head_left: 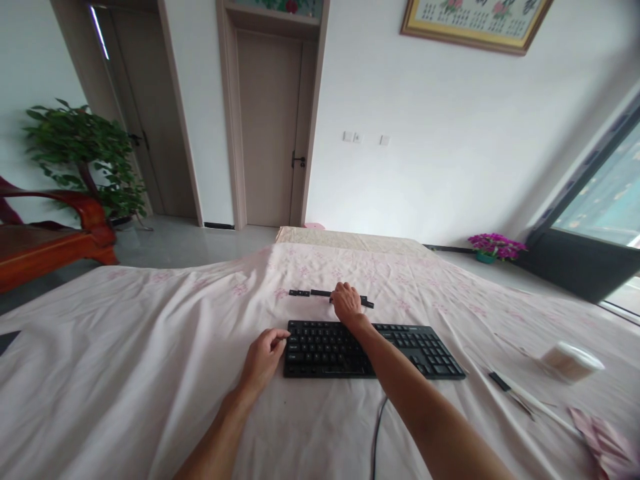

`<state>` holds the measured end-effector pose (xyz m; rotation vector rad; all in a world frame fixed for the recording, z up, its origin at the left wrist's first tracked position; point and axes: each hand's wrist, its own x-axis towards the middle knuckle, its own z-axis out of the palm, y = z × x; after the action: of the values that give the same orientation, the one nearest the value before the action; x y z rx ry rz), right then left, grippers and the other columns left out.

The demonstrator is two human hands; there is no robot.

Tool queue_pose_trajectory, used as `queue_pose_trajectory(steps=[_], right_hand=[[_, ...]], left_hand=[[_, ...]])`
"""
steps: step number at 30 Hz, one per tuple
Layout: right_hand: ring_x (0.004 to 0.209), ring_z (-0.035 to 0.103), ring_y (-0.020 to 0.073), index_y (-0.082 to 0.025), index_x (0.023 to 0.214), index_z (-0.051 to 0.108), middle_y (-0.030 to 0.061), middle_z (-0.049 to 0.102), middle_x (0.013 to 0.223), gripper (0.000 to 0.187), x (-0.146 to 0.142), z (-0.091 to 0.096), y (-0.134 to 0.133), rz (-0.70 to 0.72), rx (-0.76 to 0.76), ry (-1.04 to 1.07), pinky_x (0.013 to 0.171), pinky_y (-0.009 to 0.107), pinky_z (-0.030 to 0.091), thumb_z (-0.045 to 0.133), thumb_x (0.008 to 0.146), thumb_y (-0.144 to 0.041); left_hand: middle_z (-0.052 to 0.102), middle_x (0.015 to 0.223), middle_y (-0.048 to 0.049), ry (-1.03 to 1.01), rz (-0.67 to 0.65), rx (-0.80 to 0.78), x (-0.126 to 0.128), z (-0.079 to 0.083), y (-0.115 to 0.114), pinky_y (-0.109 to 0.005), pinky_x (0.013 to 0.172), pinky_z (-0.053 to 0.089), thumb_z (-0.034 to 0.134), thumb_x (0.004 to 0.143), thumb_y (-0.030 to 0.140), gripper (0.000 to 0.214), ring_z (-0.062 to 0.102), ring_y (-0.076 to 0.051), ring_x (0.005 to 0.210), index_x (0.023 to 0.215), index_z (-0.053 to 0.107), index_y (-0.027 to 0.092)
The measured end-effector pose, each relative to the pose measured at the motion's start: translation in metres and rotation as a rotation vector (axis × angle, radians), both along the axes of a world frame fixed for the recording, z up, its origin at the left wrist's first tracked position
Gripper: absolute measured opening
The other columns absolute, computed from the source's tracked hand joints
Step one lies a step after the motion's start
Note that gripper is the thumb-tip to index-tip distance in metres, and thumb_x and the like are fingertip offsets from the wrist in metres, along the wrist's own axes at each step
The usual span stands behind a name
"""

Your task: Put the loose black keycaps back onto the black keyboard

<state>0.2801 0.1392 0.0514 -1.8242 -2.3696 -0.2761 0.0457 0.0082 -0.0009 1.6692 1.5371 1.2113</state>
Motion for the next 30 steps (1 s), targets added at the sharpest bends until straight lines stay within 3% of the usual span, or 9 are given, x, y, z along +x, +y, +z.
queue_pose_trajectory(steps=[4,8,13,22,26,30], right_hand=[[0.105,0.051,0.0209,-0.026,0.096,0.073,0.0069,0.064,0.108,0.023,-0.002,0.001,-0.002,-0.006,-0.056,0.040,0.086,0.030,0.034,0.050,0.089,-0.026],[0.093,0.060,0.0189,-0.030,0.096,0.073,0.0029,0.069,0.100,0.020,-0.004,-0.002,-0.003,-0.041,-0.174,0.065,0.074,0.026,0.039,0.058,0.084,-0.034],[0.097,0.063,0.0206,-0.030,0.106,0.070,0.0050,0.070,0.104,0.025,-0.010,-0.001,-0.004,-0.072,-0.222,0.057,0.074,0.026,0.041,0.056,0.086,-0.034],[0.098,0.063,0.0252,-0.021,0.097,0.073,0.0113,0.070,0.105,0.021,-0.020,0.011,-0.010,-0.033,-0.242,0.040,0.078,0.029,0.043,0.059,0.083,-0.027],[0.100,0.062,0.0211,-0.027,0.104,0.071,0.0036,0.070,0.106,0.025,-0.002,0.022,-0.031,-0.003,-0.218,0.105,0.078,0.026,0.042,0.052,0.088,-0.034],[0.098,0.062,0.0168,-0.030,0.107,0.069,-0.0013,0.069,0.107,0.026,0.026,0.027,-0.078,0.085,-0.119,0.292,0.080,0.022,0.042,0.051,0.089,-0.038]], left_hand=[[0.069,0.099,-0.0038,0.010,-0.001,0.001,-0.001,0.000,0.000,-0.028,0.084,0.047,0.048,0.080,0.024,0.026,0.064,-0.016,0.086,0.097,0.067,0.020],[0.069,0.099,-0.0039,0.008,0.003,-0.010,0.000,0.002,-0.001,-0.028,0.084,0.047,0.048,0.080,0.024,0.026,0.064,-0.016,0.087,0.097,0.067,0.020],[0.070,0.099,-0.0037,0.016,0.005,-0.007,0.000,0.001,-0.001,-0.028,0.084,0.048,0.048,0.080,0.024,0.027,0.064,-0.016,0.087,0.098,0.067,0.020],[0.070,0.099,-0.0039,0.024,0.007,-0.010,-0.001,0.000,-0.001,-0.027,0.082,0.049,0.050,0.080,0.026,0.027,0.065,-0.016,0.085,0.099,0.067,0.020],[0.070,0.099,-0.0039,0.018,0.000,-0.004,-0.001,-0.001,-0.001,-0.028,0.082,0.049,0.049,0.080,0.027,0.027,0.065,-0.016,0.086,0.100,0.067,0.020],[0.070,0.100,-0.0034,0.016,-0.003,-0.010,-0.001,-0.002,-0.002,-0.028,0.082,0.049,0.049,0.081,0.027,0.027,0.065,-0.016,0.085,0.100,0.067,0.021]])
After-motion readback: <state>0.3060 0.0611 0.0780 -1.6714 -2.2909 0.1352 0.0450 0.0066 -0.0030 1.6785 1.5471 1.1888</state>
